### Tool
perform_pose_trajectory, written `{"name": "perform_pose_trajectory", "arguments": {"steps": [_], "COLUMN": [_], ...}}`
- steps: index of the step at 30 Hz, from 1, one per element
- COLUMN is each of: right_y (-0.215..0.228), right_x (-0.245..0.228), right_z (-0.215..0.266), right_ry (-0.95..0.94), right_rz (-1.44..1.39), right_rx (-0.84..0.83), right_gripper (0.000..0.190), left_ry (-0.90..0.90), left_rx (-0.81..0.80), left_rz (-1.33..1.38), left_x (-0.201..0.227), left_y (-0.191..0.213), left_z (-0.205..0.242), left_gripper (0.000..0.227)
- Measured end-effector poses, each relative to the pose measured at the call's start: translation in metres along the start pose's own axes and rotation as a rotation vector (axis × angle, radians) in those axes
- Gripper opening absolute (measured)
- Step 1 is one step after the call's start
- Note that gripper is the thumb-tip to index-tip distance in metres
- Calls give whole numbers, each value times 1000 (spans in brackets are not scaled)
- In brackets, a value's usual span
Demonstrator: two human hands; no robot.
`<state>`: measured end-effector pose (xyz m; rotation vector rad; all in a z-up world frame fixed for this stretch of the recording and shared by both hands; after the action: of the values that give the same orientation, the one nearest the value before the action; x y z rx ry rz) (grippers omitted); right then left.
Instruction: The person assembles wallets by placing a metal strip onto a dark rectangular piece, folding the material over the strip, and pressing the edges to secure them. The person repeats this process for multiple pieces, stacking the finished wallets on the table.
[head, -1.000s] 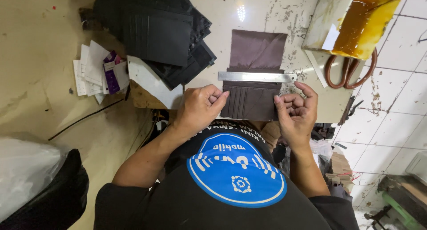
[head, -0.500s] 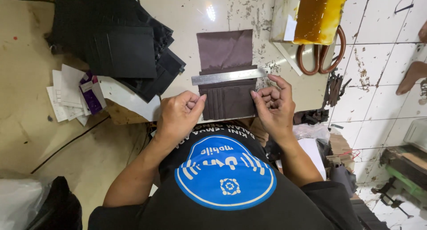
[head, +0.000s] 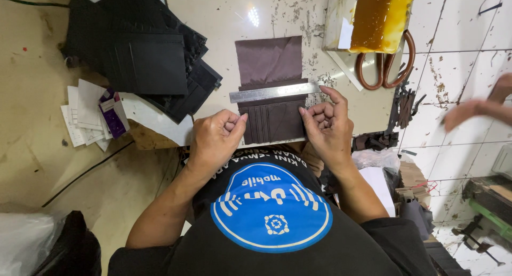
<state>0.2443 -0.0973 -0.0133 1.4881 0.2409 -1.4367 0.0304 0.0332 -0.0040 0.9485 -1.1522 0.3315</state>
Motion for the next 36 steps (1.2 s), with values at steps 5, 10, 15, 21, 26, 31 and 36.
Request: {"name": "perform_pose_trajectory", "arguments": {"steps": [5,10,15,21,26,31,36], "right_y": [-1,-1,-1,-2,-7,-14,-16], "right_x": [0,1,9,5,10,13,5], "right_z": [-1,0,-1,-1,2,5,5], "right_ry": [10,33,33,124,223,369,528], "right_rz": [32,57,110,197,245,296,322], "right_rx": [-5,-9,-20,6,91,215,244], "right_gripper": [54,53,60,58,61,59,55], "left_ry": [-23,-25,-41,-87,-242,-578,-645], "left_rx": [14,25,23,78,150,287,275], "left_rz": [-29,-63,-169,-188,-374,-697,-762], "left_x": [0,2,-1,-9,-9,-24,-22], "left_y": [0,1,-3,-10,-14,-30,-31], "left_z": [0,1,5,10,17,19,20], "left_gripper": [22,22,23,23,21,23,27]}}
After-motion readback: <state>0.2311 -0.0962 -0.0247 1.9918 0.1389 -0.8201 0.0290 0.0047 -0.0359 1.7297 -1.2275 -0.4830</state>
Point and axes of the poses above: each hand's wrist, its own z-axis away from the middle knuckle, its own y-axis out of the back of the hand, x = y × z, the point moved 1 cm from there along -z, towards the middle knuckle, and after that the axes turned 12 degrees about -y, right-handed, at the moved point
